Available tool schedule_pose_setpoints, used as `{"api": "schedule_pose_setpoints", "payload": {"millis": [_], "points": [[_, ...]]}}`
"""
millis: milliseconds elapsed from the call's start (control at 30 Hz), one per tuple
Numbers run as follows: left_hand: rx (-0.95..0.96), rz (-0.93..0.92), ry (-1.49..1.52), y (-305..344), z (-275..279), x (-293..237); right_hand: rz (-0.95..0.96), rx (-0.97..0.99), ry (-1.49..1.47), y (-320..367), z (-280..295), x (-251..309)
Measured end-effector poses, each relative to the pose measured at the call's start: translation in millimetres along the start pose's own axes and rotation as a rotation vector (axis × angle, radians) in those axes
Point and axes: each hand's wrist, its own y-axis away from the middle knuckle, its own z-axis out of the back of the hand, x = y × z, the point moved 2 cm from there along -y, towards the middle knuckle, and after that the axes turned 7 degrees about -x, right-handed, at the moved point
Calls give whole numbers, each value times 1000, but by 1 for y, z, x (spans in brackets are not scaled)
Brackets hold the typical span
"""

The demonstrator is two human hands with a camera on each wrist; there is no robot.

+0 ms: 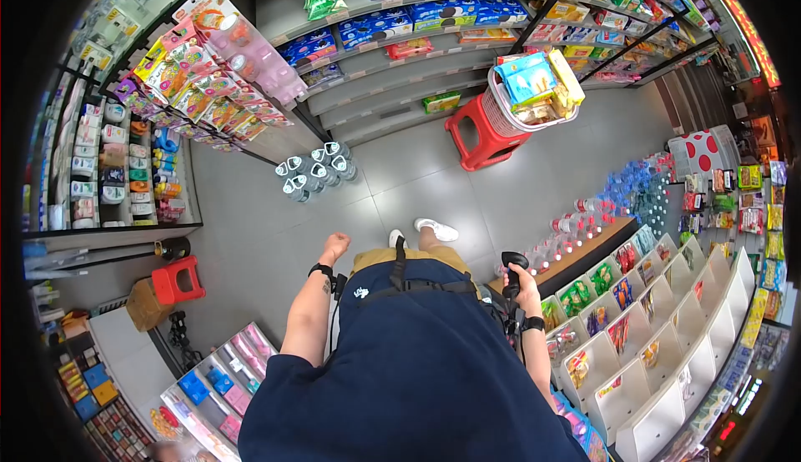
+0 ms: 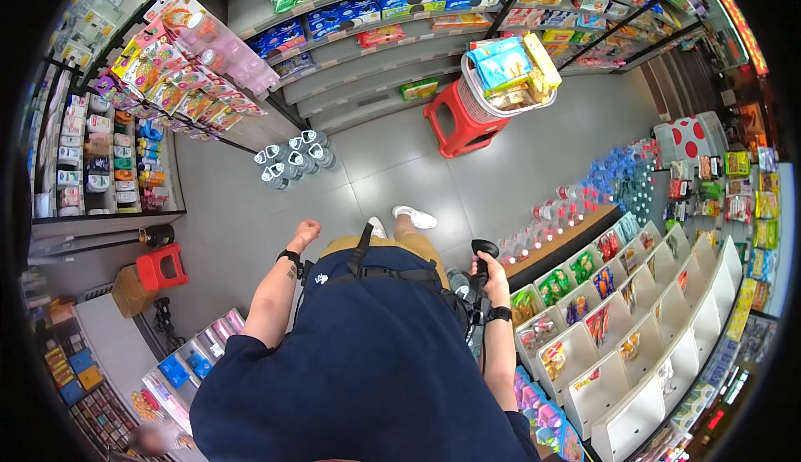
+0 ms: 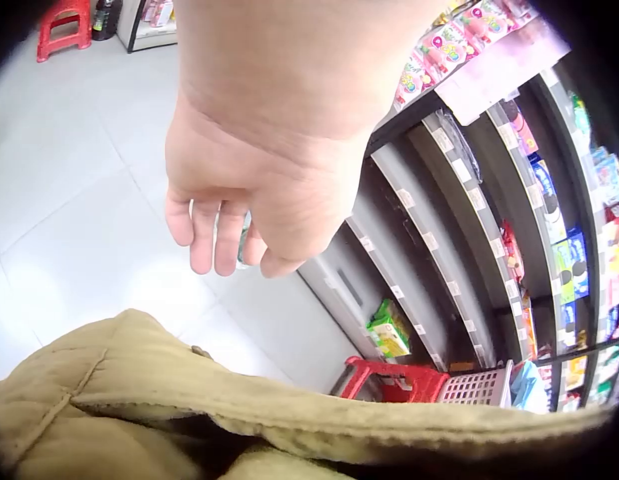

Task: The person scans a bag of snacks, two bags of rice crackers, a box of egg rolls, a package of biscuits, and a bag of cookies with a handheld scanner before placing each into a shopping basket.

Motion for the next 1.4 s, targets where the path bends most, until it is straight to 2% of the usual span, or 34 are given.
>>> {"api": "schedule_pose_setpoints", "payload": {"millis": [433, 500, 900, 1400], "points": [[-23, 18, -17, 0, 6, 18, 3, 23, 1, -16, 3, -4], [-43, 2, -123, -3, 5, 20, 12, 25, 5, -12, 3, -5], [-16, 21, 8, 0, 1, 12, 15, -7, 17, -10, 1, 0], [-19, 18, -7, -4, -8, 17, 3, 45, 19, -13, 5, 7]]}}
